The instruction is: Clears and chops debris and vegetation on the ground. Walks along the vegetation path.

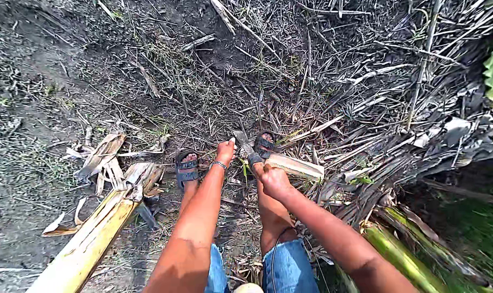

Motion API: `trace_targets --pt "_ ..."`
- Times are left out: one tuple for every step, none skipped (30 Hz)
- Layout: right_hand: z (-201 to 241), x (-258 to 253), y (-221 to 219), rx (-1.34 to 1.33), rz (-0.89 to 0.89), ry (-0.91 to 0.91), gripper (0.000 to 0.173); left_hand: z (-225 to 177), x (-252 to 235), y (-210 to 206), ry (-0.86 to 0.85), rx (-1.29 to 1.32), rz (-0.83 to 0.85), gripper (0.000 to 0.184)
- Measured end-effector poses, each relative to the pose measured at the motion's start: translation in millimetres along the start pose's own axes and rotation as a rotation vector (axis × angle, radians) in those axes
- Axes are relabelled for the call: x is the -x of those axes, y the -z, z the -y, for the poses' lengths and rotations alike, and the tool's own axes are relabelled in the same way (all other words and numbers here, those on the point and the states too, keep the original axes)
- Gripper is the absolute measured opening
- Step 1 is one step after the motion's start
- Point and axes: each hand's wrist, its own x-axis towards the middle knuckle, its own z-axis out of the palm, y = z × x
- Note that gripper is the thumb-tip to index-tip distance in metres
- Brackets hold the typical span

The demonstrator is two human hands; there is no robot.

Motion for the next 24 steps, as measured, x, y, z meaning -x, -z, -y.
trace_targets --pt "0 0 -3 0.001 -0.007 0.0 0.061 3 -5 -3 0.013 -0.012 -0.007 0.048" --pt "0 0 -6 0.0 -0.015 0.001 0.06 5 -13 -6 0.028 -0.01 -0.014 0.049" --pt "0 0 -8 -0.001 -0.031 0.005 0.06 5 -18 -8 0.047 -0.005 -0.018 0.05" --pt "0 0 -9 -0.005 -0.038 0.004 0.059 4 -21 -10 0.067 0.004 -0.024 0.05" --pt "0 0 -11 -0.007 -0.051 0.003 0.057 4 -24 -11 0.081 0.013 -0.028 0.051" --pt "0 0 -13 -0.005 -0.065 0.005 0.057 6 -26 -13 0.09 0.024 -0.03 0.053" --pt "1 0 -14 -0.002 -0.071 0.005 0.056 8 -28 -15 0.094 0.028 -0.031 0.055" --pt "2 0 -16 -0.001 -0.081 0.006 0.056 10 -29 -16 0.102 0.029 -0.026 0.057" --pt "4 0 -18 0.005 -0.104 0.011 0.054 7 -27 -16 0.121 0.029 -0.021 0.056" --pt "6 0 -21 0.014 -0.134 0.016 0.051 5 -24 -16 0.139 0.031 -0.015 0.055" --pt "7 0 -24 0.022 -0.171 0.022 0.049 3 -22 -17 0.152 0.035 -0.011 0.053" --pt "9 -1 -27 0.027 -0.198 0.025 0.049 3 -21 -18 0.161 0.043 -0.01 0.052" --pt "10 -1 -27 0.027 -0.205 0.022 0.051 4 -19 -18 0.16 0.047 -0.008 0.052" --pt "12 0 -25 0.023 -0.194 0.014 0.053 5 -17 -18 0.153 0.045 -0.002 0.053" --pt "14 1 -21 0.008 -0.177 0.0 0.054 6 -13 -16 0.146 0.04 0.001 0.054" --pt "15 5 -15 -0.018 -0.153 -0.022 0.054 7 -8 -15 0.139 0.034 -0.002 0.054" --pt "17 10 -5 -0.057 -0.11 -0.056 0.055 8 0 -12 0.132 0.028 -0.002 0.055" --pt "17 17 3 -0.1 -0.089 -0.085 0.056 10 6 -9 0.128 0.031 0.002 0.055" --pt "17 26 10 -0.141 -0.059 -0.116 0.059 14 12 -7 0.126 0.038 0.004 0.054" --pt "15 37 18 -0.176 -0.044 -0.139 0.063 18 17 -3 0.131 0.055 0.006 0.052" --pt "11 48 25 -0.208 -0.052 -0.155 0.068 22 22 0 0.135 0.071 0.004 0.05" --pt "6 59 31 -0.242 -0.085 -0.166 0.071 26 26 4 0.142 0.082 0.004 0.048" --pt "0 69 35 -0.284 -0.125 -0.179 0.073 31 31 7 0.151 0.092 -0.005 0.047" --pt "-6 74 39 -0.342 -0.154 -0.198 0.072 37 36 11 0.164 0.1 -0.02 0.045"
